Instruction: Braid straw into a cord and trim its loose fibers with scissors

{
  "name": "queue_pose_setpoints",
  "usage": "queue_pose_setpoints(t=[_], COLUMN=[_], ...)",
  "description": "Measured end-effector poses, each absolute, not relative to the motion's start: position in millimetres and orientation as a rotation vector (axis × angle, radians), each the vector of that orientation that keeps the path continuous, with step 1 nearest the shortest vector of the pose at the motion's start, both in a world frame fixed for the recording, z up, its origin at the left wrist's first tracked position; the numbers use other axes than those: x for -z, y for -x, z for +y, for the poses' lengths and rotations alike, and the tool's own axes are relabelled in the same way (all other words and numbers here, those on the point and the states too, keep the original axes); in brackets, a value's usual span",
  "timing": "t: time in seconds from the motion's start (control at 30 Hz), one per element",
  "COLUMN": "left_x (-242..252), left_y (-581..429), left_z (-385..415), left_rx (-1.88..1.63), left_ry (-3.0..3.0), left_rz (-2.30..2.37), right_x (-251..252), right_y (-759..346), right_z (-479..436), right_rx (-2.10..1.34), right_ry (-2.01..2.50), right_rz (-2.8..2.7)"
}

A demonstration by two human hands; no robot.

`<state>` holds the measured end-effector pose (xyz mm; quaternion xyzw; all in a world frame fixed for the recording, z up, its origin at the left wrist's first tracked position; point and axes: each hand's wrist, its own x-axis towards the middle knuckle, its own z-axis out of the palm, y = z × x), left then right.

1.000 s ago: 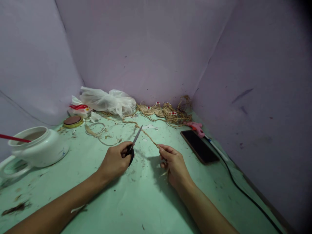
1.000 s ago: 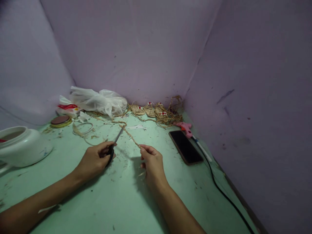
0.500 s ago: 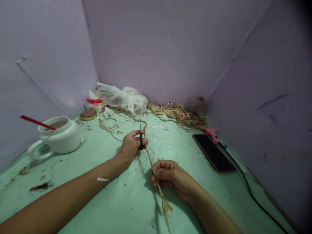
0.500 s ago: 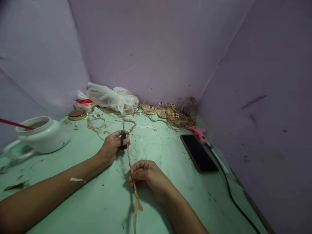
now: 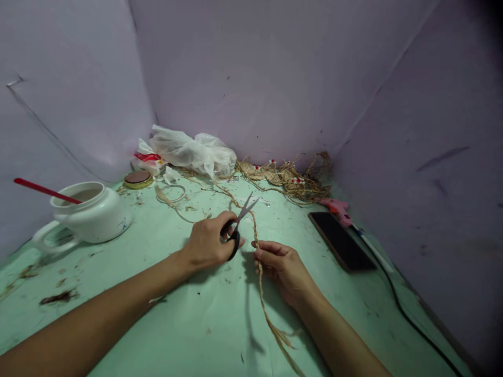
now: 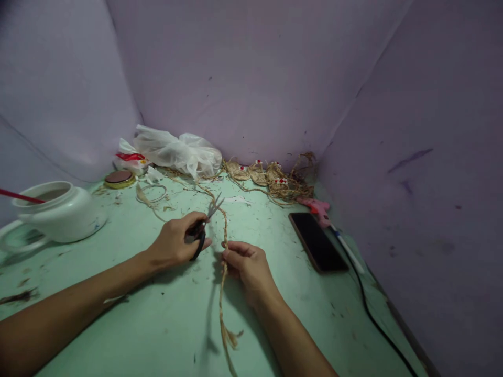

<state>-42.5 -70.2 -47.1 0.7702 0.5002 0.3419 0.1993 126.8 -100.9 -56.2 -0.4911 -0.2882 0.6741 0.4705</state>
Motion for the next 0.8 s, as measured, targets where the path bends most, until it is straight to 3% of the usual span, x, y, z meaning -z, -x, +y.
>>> queue_pose_setpoints(t=[0.27,0.5,0.8], left_x=[47,43,46], left_y=[57,56,60], left_z=[-81,-83,-80], left_rx=[-0.49,-0.412,-0.311], left_ry=[-2.9,-2.996,-2.98], left_rz=[1.356,1.367,1.279], right_x=[49,53,53], right_y=[-132,-130,-130], right_z=[-101,-101,-103], right_rx=[-1.62,-1.451,-1.486], right_ry=[1.19,1.256,1.211], right_rz=[-0.716,-0.874,-0.947])
